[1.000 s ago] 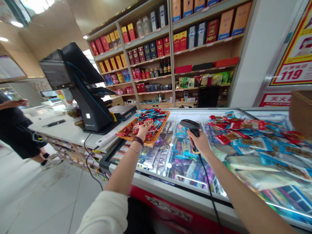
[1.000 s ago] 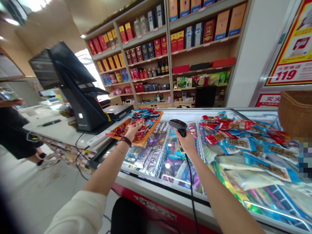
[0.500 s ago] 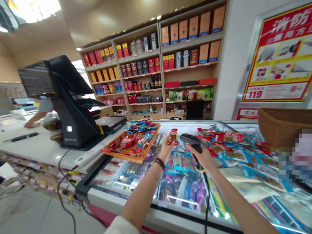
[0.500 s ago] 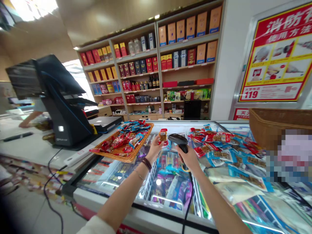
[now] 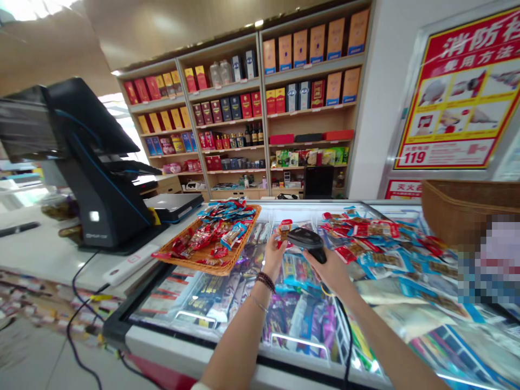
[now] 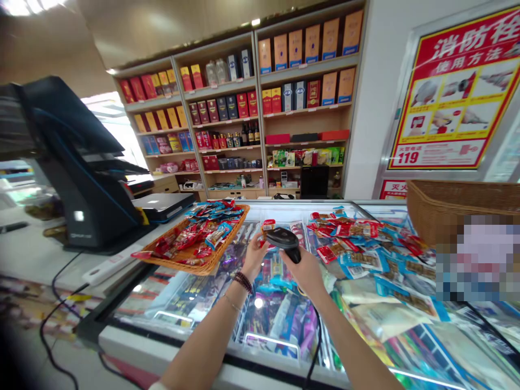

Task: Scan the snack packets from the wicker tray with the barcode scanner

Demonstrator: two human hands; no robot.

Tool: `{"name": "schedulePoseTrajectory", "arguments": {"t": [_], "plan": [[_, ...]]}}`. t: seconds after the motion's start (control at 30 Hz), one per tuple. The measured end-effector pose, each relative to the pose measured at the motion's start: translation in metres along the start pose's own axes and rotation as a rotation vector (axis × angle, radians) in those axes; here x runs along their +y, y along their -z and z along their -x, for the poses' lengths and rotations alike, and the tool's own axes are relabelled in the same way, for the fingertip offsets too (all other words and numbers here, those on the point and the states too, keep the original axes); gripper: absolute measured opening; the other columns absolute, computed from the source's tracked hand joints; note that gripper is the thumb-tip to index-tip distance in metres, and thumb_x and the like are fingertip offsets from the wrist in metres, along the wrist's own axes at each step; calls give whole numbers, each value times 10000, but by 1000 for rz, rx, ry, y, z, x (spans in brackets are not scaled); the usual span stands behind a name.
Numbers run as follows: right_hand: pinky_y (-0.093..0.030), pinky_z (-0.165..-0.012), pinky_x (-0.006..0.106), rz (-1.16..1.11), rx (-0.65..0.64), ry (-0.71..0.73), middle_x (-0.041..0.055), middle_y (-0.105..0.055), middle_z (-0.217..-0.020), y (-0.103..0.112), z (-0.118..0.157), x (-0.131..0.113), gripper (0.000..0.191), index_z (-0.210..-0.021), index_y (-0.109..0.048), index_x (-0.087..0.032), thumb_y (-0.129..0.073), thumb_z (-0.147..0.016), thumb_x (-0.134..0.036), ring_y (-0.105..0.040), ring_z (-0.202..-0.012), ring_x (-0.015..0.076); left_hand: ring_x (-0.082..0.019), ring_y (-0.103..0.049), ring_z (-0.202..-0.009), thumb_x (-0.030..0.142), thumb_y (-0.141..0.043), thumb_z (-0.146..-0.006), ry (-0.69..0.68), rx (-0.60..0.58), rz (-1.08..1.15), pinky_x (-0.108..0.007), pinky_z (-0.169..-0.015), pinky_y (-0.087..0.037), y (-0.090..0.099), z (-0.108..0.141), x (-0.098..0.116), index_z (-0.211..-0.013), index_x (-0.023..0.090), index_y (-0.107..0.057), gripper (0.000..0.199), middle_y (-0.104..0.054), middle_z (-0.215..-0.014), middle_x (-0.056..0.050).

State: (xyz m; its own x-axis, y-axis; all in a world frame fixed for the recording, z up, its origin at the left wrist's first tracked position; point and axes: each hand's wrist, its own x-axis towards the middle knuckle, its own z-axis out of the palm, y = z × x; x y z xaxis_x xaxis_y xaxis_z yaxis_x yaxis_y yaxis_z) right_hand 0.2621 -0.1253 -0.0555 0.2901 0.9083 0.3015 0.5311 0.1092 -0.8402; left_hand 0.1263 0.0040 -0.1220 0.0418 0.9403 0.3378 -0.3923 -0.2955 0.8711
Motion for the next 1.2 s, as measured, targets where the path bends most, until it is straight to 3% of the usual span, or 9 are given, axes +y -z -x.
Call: {"name": "schedulePoseTrajectory", "arguments": {"t": [0.17, 0.5, 0.6, 0.7, 0.83, 0.97, 1.1, 1.2], "plan": [[-389, -490, 291, -9, 18, -10, 16, -555, -430, -1, -3, 6, 454, -626, -526, -245, -547, -758, -679, -597, -466, 217, -149, -666, -779, 327, -796, -697, 6, -42, 4, -281, -759, -522, -1, 2, 4, -1077, 186, -631, 438, -728, -945, -65], [-394, -441, 296, -161, 20, -15, -14, -487, -368, 6, -8, 8, 471, -587, -494, -249, -602, -750, -677, -487, -347, 168, -179, -711, -832, 316, -783, -740, 108, 11, -12, -331, -828, -549, -4, 4, 10, -1192, 186, -588, 510, -731, -965, -91], [-362, -404, 282, -230, 74, -17, -28, -483, -378, 22, -15, 19, 455, -601, -488, -246, -625, -742, -657, -443, -324, 142, -182, -724, -781, 317, -768, -770, 190, 45, -16, -354, -792, -579, -7, 0, 10, -1250, 179, -544, 547, -730, -934, -90], [-352, -391, 277, -250, 138, -18, -39, -472, -371, 58, -18, 30, 442, -611, -487, -245, -639, -734, -642, -427, -318, 134, -170, -718, -682, 305, -768, -784, 288, 46, -51, -347, -714, -600, -20, -6, 8, -1239, 184, -538, 525, -719, -841, -54], [-375, -398, 283, -159, 239, -62, -27, -479, -364, 124, -11, 45, 464, -583, -480, -244, -629, -716, -663, -441, -329, 139, -152, -696, -594, 277, -799, -760, 337, -40, -85, -318, -654, -596, -64, -16, 1, -1179, 172, -566, 491, -708, -769, -28], [-391, -402, 292, -88, 352, -126, -20, -478, -354, 181, 7, 58, 471, -555, -469, -252, -623, -679, -679, -446, -327, 144, -147, -708, -676, 222, -799, -750, 325, -199, 5, -311, -748, -591, -133, -18, -2, -1081, 144, -618, 385, -719, -847, -56], [-394, -410, 296, -25, 469, -149, -7, -488, -354, 214, 24, 74, 493, -536, -473, -251, -618, -677, -701, -451, -331, 147, -170, -712, -922, 202, -784, -749, 351, -385, 181, -321, -955, -541, -198, -9, 1, -1025, 163, -656, 306, -720, -1018, -94], [-402, -418, 299, -14, 509, -165, 6, -509, -369, 225, 33, 87, 503, -542, -495, -245, -616, -691, -710, -467, -339, 152, -218, -646, -1168, 279, -737, -795, 397, -476, 300, -362, -1075, -476, -229, 0, 5, -1123, 209, -629, 352, -657, -1251, -121]]}}
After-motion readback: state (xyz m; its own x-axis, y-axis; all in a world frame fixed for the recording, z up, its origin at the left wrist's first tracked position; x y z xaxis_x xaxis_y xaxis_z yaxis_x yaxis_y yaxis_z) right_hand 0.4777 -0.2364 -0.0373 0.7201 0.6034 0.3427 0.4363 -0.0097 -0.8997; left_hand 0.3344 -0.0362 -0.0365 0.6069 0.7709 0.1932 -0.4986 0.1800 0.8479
